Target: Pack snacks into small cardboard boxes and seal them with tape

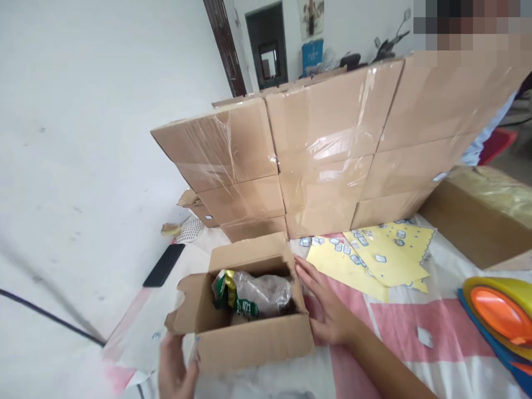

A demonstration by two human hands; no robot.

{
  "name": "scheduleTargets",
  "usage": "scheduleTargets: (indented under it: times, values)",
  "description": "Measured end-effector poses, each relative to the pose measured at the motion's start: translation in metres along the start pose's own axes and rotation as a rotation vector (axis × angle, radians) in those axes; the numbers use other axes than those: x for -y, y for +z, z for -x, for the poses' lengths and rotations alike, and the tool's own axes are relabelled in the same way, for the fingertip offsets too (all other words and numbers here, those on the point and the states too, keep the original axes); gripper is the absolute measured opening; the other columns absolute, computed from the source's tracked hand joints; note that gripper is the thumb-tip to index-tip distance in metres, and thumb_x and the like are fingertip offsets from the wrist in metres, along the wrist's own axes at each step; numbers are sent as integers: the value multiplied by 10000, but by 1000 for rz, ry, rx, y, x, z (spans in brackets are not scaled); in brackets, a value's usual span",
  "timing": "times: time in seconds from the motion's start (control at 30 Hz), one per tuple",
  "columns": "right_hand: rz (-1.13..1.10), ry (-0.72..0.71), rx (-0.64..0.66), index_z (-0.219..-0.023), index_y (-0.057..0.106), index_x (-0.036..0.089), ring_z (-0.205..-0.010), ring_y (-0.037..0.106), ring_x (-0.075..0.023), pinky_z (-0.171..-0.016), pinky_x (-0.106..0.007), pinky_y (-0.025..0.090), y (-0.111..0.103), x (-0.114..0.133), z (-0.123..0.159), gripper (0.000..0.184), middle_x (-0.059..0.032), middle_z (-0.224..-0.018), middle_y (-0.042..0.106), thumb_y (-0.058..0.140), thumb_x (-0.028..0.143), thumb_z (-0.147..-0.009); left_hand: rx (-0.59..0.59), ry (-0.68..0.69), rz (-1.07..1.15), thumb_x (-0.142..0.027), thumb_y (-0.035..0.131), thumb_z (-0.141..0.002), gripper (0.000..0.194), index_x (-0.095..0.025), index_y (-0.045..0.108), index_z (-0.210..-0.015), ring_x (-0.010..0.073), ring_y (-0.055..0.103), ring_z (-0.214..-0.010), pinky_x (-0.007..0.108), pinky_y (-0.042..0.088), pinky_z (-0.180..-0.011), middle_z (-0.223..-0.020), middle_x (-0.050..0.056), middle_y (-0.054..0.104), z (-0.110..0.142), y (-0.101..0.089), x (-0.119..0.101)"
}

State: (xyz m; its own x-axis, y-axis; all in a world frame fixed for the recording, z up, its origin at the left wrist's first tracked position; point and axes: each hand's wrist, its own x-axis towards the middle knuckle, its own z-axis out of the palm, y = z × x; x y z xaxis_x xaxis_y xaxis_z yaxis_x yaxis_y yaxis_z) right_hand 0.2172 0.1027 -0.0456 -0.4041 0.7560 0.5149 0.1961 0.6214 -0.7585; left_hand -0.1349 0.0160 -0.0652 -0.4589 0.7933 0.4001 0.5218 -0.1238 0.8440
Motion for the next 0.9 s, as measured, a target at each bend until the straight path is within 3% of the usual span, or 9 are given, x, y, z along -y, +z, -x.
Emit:
scheduleTargets:
  times: [0.07,0.1,0.23,0.33,0.4,0.47,0.6,0.73,0.9]
  values:
    - [-38,-34,3,-1571,340,292,-1566,161,-374,-1220,-565,287,-4,6,1,702,-105,-1708,103,553,494,-933,116,56,23,-714,626,-784,794,-243,477,-1407,398,450,-1394,593,380,-1161,-1431,161,526,13,20,3]
    - [-59,-21,14,-1550,378,316,-1578,115,-364,-1232,-567,257,-5,9,1,636,-74,-1718,62,506,525,-963,141,96,33,-730,597,-798,790,-257,468,-1418,393,415,-1425,591,358,-1180,-1461,155,499,12,28,-1]
    - [-83,69,15,-1358,553,321,-1585,87,-346,-1246,-581,207,-5,20,0,430,-21,-1727,65,397,525,-1013,87,251,112,-561,539,-927,337,-335,578,-1174,307,598,-1178,513,528,-971,-1231,88,594,-17,38,-16]
    - [-101,112,-8,-1173,615,278,-1585,67,-357,-1235,-588,230,-3,28,-1,397,-15,-1724,91,368,542,-1010,44,271,103,-456,643,-895,187,-287,597,-962,263,618,-996,424,546,-819,-1051,62,597,-32,37,-23]
    - [-102,152,-12,-1096,623,254,-1579,97,-370,-1234,-585,236,-4,31,-1,384,-29,-1716,115,388,544,-1003,43,184,89,-371,700,-866,175,-255,572,-895,240,610,-961,375,528,-795,-998,50,598,-33,40,-30]
    - [-95,168,-12,-1094,622,253,-1572,120,-382,-1243,-595,209,-3,32,0,343,-43,-1705,143,436,525,-994,36,14,126,-346,684,-869,187,-245,528,-882,213,601,-913,321,511,-745,-955,30,578,-31,48,-40]
    - [-248,235,-119,-1279,486,319,-1564,156,-382,-1217,-625,267,6,25,-4,407,-72,-1681,198,512,568,-958,11,-288,236,-398,596,-885,200,-250,471,-937,167,533,-789,261,451,-639,-928,3,502,-26,63,-51]
    - [-472,225,-231,-1315,360,353,-1521,286,-364,-1168,-596,378,19,26,-17,518,-77,-1646,245,556,624,-918,-8,-338,245,-425,591,-869,236,-248,487,-986,188,544,-842,284,464,-668,-961,17,513,-22,66,-47]
    - [-327,72,-243,-1338,418,345,-1470,350,-364,-1187,-633,321,6,37,-22,488,-88,-1305,576,530,596,-935,-50,-261,123,-492,579,-870,304,-249,503,-1036,192,560,-827,291,467,-646,-984,18,546,-21,65,-29]
